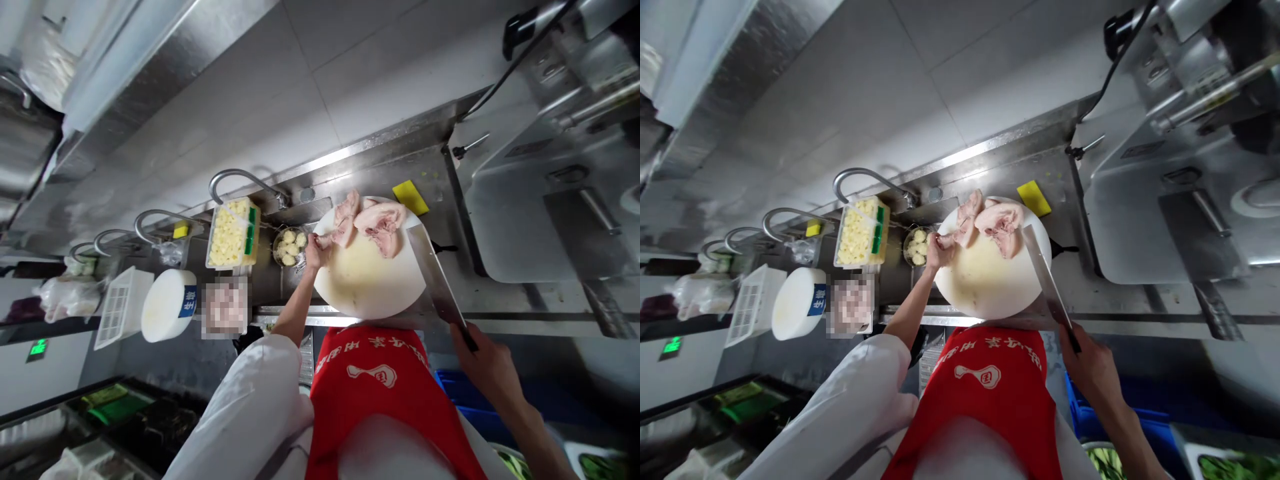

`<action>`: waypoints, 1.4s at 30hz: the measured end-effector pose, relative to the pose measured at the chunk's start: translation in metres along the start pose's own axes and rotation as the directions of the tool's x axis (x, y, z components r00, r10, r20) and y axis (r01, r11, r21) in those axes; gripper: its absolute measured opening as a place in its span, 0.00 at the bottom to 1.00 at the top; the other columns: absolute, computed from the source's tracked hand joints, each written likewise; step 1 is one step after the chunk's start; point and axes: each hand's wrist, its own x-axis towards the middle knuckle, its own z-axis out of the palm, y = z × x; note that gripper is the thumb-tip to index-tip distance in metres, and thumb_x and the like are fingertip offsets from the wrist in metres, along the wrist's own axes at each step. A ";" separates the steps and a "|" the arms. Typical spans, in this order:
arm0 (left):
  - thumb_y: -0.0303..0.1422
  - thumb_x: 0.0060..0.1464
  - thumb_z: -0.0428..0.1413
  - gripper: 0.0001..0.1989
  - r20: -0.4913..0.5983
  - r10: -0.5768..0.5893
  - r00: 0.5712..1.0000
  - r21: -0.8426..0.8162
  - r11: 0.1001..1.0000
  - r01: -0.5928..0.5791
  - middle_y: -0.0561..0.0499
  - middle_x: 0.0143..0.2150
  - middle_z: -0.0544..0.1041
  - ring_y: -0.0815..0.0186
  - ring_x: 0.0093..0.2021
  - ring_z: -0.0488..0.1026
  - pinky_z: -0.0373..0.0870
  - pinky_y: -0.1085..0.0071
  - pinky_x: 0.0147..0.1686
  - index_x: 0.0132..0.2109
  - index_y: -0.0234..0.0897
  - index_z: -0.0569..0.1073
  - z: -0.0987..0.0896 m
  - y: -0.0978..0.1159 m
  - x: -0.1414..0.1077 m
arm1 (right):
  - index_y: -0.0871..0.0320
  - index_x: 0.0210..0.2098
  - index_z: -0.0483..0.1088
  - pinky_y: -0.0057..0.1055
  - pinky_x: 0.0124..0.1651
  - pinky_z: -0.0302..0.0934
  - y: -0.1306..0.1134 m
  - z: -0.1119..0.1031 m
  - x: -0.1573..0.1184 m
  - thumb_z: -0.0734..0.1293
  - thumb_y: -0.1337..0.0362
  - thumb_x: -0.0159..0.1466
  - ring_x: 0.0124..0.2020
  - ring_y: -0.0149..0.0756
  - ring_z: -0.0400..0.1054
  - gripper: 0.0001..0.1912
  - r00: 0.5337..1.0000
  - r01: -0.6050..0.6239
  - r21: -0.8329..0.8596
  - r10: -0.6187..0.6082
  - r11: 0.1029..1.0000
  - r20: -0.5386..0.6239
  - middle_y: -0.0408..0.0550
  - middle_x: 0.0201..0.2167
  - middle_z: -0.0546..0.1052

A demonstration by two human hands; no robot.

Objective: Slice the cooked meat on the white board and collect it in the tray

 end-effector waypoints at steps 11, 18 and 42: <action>0.36 0.52 0.60 0.23 -0.245 0.057 0.968 -0.126 0.988 -0.091 0.45 0.51 0.77 0.57 0.51 0.76 0.73 0.60 0.53 0.55 0.36 0.69 -0.045 -0.005 -0.088 | 0.54 0.38 0.73 0.32 0.30 0.55 -0.012 0.018 0.031 0.55 0.54 0.69 0.30 0.43 0.75 0.18 0.898 0.311 -0.067 -0.270 0.948 0.346 0.52 0.30 0.80; 0.34 0.64 0.48 0.22 -0.258 0.269 0.928 0.122 0.962 -0.244 0.45 0.61 0.71 0.58 0.62 0.68 0.66 0.58 0.63 0.63 0.40 0.66 -0.042 0.003 -0.113 | 0.55 0.38 0.71 0.31 0.30 0.50 -0.040 0.030 0.065 0.55 0.59 0.69 0.29 0.40 0.74 0.15 0.842 0.377 -0.180 -0.256 0.909 0.475 0.50 0.30 0.81; 0.35 0.64 0.47 0.16 -0.151 0.224 0.963 0.241 0.953 -0.184 0.40 0.52 0.72 0.55 0.57 0.65 0.62 0.53 0.59 0.52 0.39 0.75 0.020 -0.059 -0.141 | 0.59 0.39 0.68 0.30 0.29 0.50 -0.097 0.030 0.091 0.52 0.59 0.73 0.29 0.42 0.75 0.17 0.786 0.567 -0.466 -0.277 0.679 0.553 0.56 0.28 0.79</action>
